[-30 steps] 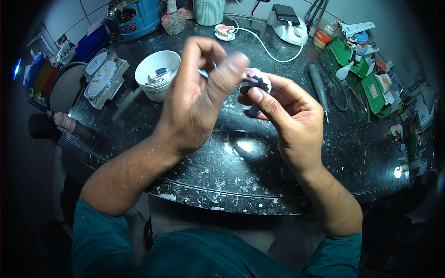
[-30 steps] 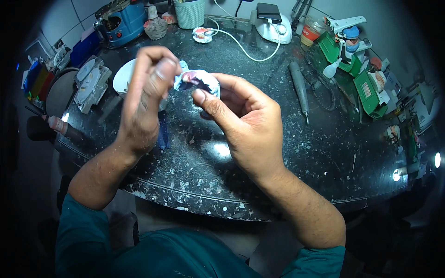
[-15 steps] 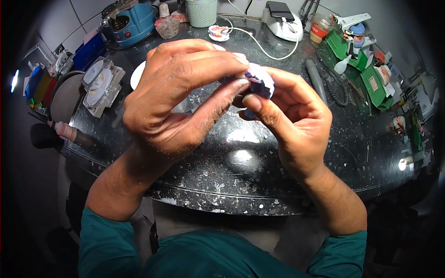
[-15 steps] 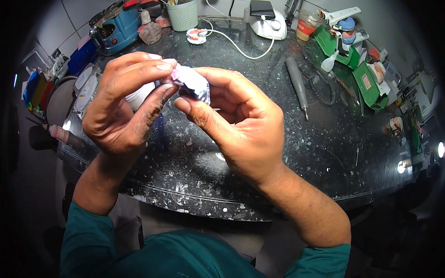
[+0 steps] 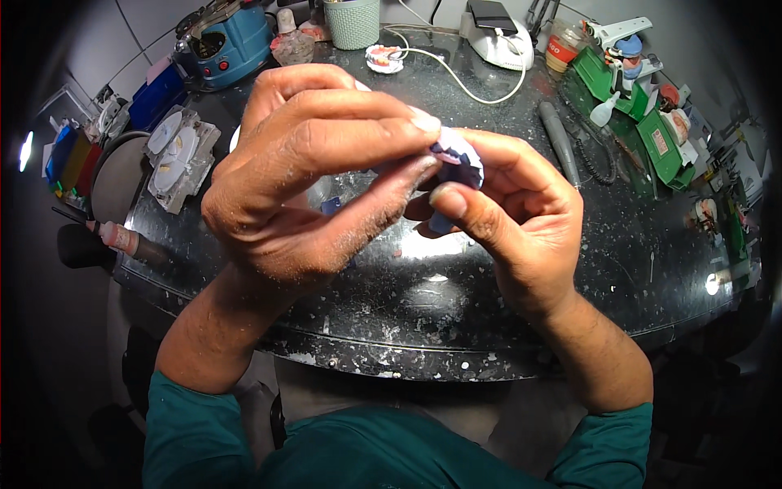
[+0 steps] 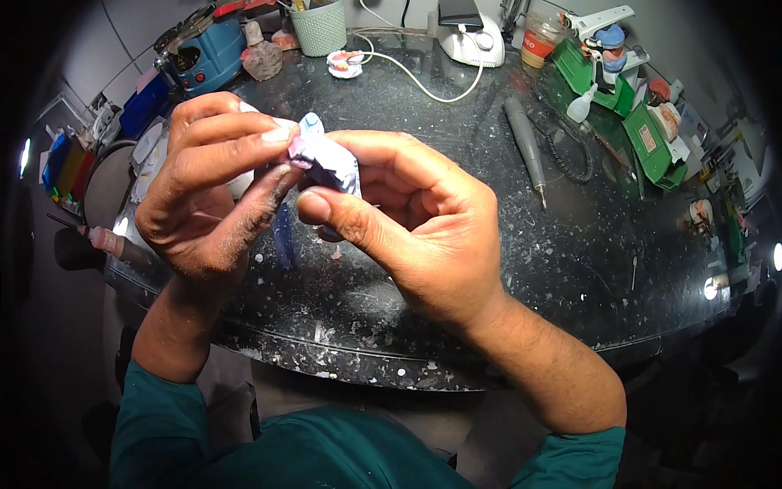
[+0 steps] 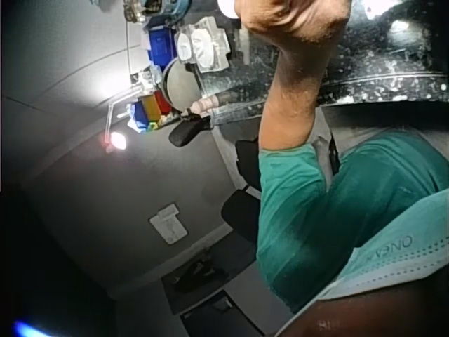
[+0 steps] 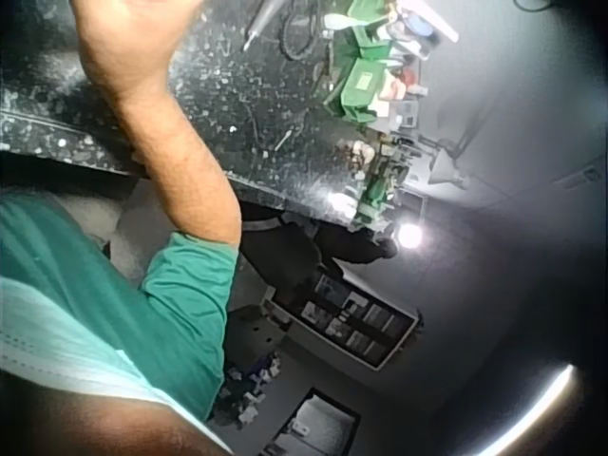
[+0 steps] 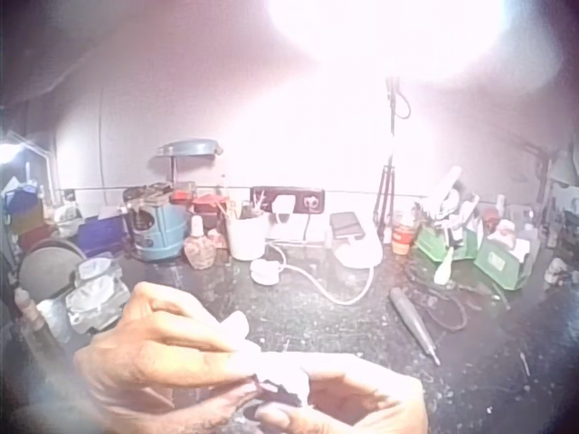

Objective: The person grinds a dental piece using a handheld rotary tool, fits it onto a dental cast model, replaces the bit in the rotary tool, and trims another dental component with the tool.

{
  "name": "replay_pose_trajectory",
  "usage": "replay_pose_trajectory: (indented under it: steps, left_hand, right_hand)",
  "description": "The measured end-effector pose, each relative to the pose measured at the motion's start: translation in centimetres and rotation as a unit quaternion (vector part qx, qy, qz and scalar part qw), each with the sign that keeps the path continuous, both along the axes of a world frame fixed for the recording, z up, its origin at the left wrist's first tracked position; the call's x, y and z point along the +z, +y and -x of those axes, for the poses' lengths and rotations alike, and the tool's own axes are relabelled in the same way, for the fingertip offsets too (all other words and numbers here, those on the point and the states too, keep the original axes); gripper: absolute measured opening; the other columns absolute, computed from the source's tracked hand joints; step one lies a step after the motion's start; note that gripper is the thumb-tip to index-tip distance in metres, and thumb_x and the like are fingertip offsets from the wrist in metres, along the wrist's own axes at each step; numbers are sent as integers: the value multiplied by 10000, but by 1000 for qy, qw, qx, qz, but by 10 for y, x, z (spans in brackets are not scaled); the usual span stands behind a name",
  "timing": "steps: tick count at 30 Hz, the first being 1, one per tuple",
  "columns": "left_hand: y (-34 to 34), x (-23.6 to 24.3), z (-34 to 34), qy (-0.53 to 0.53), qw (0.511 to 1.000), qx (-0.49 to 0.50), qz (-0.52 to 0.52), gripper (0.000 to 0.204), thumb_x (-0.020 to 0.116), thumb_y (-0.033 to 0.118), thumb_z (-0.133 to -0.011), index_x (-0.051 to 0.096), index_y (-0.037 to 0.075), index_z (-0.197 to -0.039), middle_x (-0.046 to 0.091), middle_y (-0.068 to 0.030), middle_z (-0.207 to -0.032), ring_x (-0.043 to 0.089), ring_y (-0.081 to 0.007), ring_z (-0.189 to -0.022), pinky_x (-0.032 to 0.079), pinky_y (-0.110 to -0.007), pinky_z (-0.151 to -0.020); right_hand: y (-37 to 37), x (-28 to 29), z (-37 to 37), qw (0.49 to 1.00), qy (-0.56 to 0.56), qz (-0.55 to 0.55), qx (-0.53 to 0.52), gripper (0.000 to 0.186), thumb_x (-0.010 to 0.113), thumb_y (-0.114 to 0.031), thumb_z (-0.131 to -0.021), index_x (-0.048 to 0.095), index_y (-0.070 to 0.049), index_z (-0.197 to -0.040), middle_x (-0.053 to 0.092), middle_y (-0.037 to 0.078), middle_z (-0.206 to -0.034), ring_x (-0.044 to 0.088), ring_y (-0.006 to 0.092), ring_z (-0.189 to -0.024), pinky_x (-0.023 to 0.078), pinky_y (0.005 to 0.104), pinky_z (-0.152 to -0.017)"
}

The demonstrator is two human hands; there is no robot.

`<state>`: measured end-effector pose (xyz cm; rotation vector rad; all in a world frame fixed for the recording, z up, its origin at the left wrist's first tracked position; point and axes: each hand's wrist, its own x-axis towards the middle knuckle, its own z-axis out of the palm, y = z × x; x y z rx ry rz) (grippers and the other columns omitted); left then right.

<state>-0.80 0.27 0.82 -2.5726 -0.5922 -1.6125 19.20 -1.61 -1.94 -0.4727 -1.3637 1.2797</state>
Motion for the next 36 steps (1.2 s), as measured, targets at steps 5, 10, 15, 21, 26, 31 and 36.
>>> replay_pose_trajectory:
  steps: [5, 10, 15, 21, 26, 31, 36]
  left_hand:
    - [1, 4, 2, 16, 1000, -15, -22, 363, 779, -80, -699, 694, 47, -1028, 689, -92, -992, 565, -253, -1000, 452, -378, -909]
    - [4, 5, 2, 23, 999, -23, -23, 342, 800, -54, -683, 709, 55, -994, 688, -87, -972, 566, -243, -983, 456, -372, -894]
    - [3, 7, 3, 20, 999, -25, -18, 294, 822, 21, -685, 723, 60, -959, 690, -82, -944, 570, -238, -960, 455, -376, -883]
    - [7, 9, 6, 43, 998, -6, -47, 307, 842, 70, -673, 720, 69, -955, 680, -67, -908, 565, -229, -919, 440, -384, -855]
    - [12, 8, 7, 40, 996, -31, -69, 339, 854, 95, -664, 713, 85, -972, 668, -57, -879, 551, -222, -895, 429, -382, -851]
    - [7, 8, 7, 38, 998, -32, -43, 325, 864, 140, -674, 707, 108, -957, 663, -44, -873, 537, -206, -890, 413, -387, -863]
    - [12, 6, 7, 26, 996, -59, -63, 324, 871, 192, -678, 703, 122, -946, 664, -39, -872, 534, -190, -883, 403, -391, -864]
  right_hand:
    - [1, -3, 2, 999, -5, -48, -5, 345, 676, 0, -892, 563, 73, -1209, 676, 131, -1052, 675, 170, -928, 601, 326, -789]
    - [1, -1, -1, 999, -19, -37, -1, 347, 672, 18, -888, 562, 75, -1212, 673, 130, -1048, 674, 170, -934, 592, 326, -818]
    - [0, 1, -2, 998, -13, -60, 4, 354, 676, 13, -886, 560, 81, -1214, 671, 138, -1050, 677, 179, -935, 592, 331, -826]
    - [1, 0, -4, 995, -64, -77, -7, 381, 680, 2, -888, 546, 83, -1235, 668, 155, -1063, 689, 200, -921, 602, 345, -816]
    - [1, -1, -5, 994, -60, -90, 14, 415, 685, -30, -893, 526, 88, -1257, 652, 173, -1094, 687, 230, -948, 620, 377, -800]
    - [1, -4, -5, 994, -34, -97, 25, 444, 686, -64, -899, 511, 102, -1272, 598, 200, -1185, 670, 259, -1001, 629, 389, -798]
    - [-1, 2, -6, 988, -70, -135, 14, 461, 681, -110, -913, 504, 111, -1277, 564, 209, -1233, 657, 272, -1035, 632, 385, -799]
